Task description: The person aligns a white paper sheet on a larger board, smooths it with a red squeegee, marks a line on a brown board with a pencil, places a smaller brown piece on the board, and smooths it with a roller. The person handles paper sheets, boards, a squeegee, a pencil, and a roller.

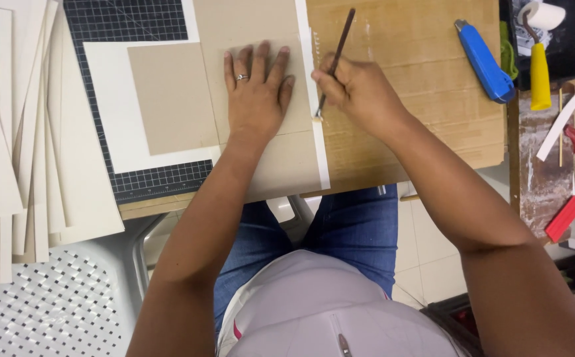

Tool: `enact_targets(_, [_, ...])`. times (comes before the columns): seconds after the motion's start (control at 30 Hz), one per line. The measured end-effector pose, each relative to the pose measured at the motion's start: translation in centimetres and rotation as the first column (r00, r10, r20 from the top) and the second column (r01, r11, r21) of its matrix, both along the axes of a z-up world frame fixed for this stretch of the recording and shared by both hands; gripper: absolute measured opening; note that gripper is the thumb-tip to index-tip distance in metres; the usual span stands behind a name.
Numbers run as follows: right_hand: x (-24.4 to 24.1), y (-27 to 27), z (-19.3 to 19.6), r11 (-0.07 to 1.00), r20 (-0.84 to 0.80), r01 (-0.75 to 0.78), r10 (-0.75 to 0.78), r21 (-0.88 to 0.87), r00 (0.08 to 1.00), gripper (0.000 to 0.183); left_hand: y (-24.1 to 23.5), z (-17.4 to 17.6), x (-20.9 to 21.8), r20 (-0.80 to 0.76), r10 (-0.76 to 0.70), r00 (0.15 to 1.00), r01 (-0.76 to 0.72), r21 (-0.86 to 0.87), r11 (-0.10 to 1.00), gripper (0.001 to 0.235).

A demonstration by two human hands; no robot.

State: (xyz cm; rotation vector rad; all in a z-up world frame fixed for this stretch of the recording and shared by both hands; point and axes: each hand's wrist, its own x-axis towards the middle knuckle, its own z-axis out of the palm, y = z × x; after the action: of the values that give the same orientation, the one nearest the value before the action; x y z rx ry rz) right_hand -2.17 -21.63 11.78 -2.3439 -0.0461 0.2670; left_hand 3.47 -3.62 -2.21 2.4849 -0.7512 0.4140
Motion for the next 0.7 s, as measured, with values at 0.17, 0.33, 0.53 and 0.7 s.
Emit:
enact_targets(0.17, [-0.7, 0.1, 0.7, 0.999, 0.063, -0.048, 0.047, 0.018, 0.997, 0.025, 0.0, 0.1, 0.1, -0.009, 0.018, 1.0, -0.018, 0.004, 1.0, 0.046])
enact_targets(0.33, [0.8, -0.4, -0.5, 0.998, 0.027, 0.006, -0.008, 0.055, 1.0, 0.022, 0.0, 0.1, 0.0, 0.041, 0.017, 0.999, -0.016, -0.009, 1.0, 0.045])
enact_targets(0.53, [4.3, -0.5, -1.5, 0.999, 0.171, 0.005, -0.012, 0.044, 0.985, 0.027, 0.1, 0.4, -0.1, 0.02, 0.025, 0.999, -0.025, 0.005, 1.0, 0.045])
enact_targets(0.7, [6.8, -2.0, -4.2, 0.996, 0.318, 0.018, -0.043, 0.082, 0.947, 0.025, 0.0, 0.4, 0.1, 0.008, 0.019, 1.0, -0.019, 0.0, 1.0, 0.046])
